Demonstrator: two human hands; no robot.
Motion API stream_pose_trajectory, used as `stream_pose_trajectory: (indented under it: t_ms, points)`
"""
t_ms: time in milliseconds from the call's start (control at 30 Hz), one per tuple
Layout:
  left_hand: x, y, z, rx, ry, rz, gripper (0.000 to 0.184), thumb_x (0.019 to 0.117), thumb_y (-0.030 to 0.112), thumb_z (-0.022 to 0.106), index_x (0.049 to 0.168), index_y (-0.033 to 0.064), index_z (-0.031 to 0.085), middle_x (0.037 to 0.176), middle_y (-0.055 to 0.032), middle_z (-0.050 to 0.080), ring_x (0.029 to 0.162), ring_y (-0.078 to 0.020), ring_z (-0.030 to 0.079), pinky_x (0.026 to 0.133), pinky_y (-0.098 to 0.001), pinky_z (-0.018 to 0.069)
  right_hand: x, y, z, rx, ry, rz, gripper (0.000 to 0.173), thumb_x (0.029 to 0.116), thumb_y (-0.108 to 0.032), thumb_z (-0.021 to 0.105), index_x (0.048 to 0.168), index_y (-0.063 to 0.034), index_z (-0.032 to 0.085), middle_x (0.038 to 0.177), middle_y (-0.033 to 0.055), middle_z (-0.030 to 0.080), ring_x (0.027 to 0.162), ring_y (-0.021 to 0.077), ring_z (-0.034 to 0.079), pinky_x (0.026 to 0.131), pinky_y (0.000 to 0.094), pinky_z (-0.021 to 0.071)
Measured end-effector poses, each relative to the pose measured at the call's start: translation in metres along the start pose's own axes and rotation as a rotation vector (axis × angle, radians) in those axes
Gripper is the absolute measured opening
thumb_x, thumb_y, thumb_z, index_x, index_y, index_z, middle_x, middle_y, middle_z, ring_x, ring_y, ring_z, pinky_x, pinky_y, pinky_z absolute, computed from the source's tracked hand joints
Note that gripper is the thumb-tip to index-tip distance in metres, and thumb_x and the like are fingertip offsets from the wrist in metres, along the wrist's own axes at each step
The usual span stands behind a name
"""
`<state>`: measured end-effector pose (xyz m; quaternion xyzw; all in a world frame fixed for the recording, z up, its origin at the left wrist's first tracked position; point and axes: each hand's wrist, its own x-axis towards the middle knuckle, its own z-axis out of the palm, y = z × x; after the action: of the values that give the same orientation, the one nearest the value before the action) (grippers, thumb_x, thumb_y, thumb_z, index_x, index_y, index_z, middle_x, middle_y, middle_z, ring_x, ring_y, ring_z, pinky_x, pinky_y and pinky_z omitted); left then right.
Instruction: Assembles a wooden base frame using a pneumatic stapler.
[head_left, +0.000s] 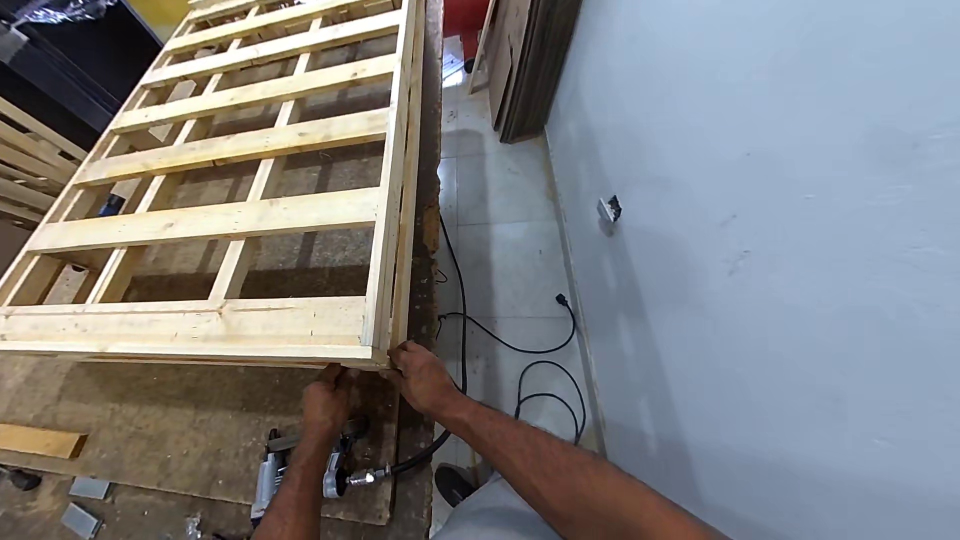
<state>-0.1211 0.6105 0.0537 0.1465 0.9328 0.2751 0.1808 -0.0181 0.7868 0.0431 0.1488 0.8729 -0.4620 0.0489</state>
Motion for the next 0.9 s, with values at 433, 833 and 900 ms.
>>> stream_pose_trajectory:
  t_ms: [433, 833, 900]
  points:
    - [0.008, 0.007, -0.001, 0.463, -0.109, 0.064, 0.04, 0.1071, 0.039, 0.052, 0.119, 0.0063, 0.072, 0.114, -0.0197, 0.072, 0.109, -0.0396, 0.069, 0.095, -0.0619, 0.0524, -0.005, 0.01, 0.003, 0.136, 0.065, 0.137, 0.044, 0.0991, -0.032, 0.068, 0.137, -0.0104, 0.062, 0.131, 0.0127, 0.062, 0.117, 0.0246, 0.064, 0.102, 0.0424, 0.0536]
    - [0.012, 0.009, -0.005, 0.384, -0.17, 0.03, 0.039, 0.1069, 0.038, 0.053, 0.118, 0.0065, 0.073, 0.116, -0.0188, 0.072, 0.114, -0.0375, 0.067, 0.1, -0.0602, 0.0497, -0.031, -0.018, 0.015, 0.149, -0.004, 0.245, 0.047, 0.1067, -0.025, 0.05, 0.15, -0.0068, 0.051, 0.142, 0.0125, 0.059, 0.128, 0.0224, 0.059, 0.111, 0.0368, 0.047]
    - [0.013, 0.005, -0.006, 0.347, -0.167, 0.057, 0.037, 0.1063, 0.037, 0.055, 0.116, 0.0063, 0.073, 0.114, -0.0182, 0.073, 0.112, -0.036, 0.068, 0.101, -0.0593, 0.05, -0.03, -0.021, 0.014, 0.156, -0.01, 0.258, 0.047, 0.1062, -0.025, 0.051, 0.149, -0.0065, 0.052, 0.14, 0.0126, 0.06, 0.127, 0.0226, 0.06, 0.11, 0.0366, 0.0474]
